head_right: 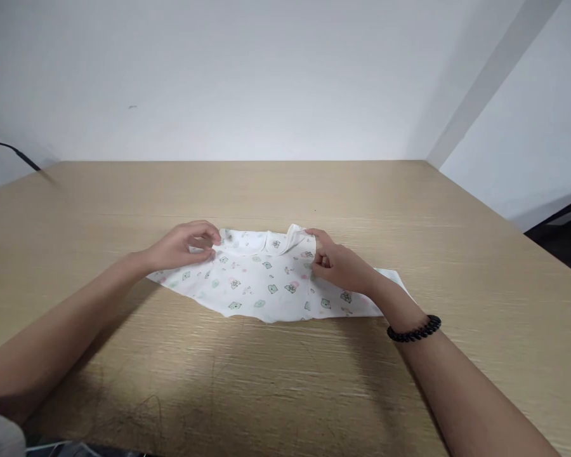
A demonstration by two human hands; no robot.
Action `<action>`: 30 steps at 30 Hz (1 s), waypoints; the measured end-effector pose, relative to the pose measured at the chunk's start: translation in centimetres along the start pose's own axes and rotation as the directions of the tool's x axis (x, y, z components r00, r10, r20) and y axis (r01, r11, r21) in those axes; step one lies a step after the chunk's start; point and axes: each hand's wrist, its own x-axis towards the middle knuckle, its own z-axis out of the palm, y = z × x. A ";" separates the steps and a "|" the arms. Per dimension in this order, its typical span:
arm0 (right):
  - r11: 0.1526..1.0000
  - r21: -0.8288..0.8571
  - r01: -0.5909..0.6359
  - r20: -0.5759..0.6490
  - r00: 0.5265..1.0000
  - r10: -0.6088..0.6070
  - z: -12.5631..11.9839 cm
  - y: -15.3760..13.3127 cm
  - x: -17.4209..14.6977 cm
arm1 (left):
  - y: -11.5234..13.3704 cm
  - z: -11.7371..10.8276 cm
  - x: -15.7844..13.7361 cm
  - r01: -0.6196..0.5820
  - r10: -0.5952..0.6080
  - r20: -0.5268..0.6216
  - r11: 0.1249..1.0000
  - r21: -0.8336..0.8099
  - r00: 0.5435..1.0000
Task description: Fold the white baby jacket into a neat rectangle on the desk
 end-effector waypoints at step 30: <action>0.911 0.411 0.014 -0.294 0.948 0.118 1.2 0.9 1.1 | -1.2 3.3 0.5 -0.038 -0.036 -0.236 0.952 -0.304 0.971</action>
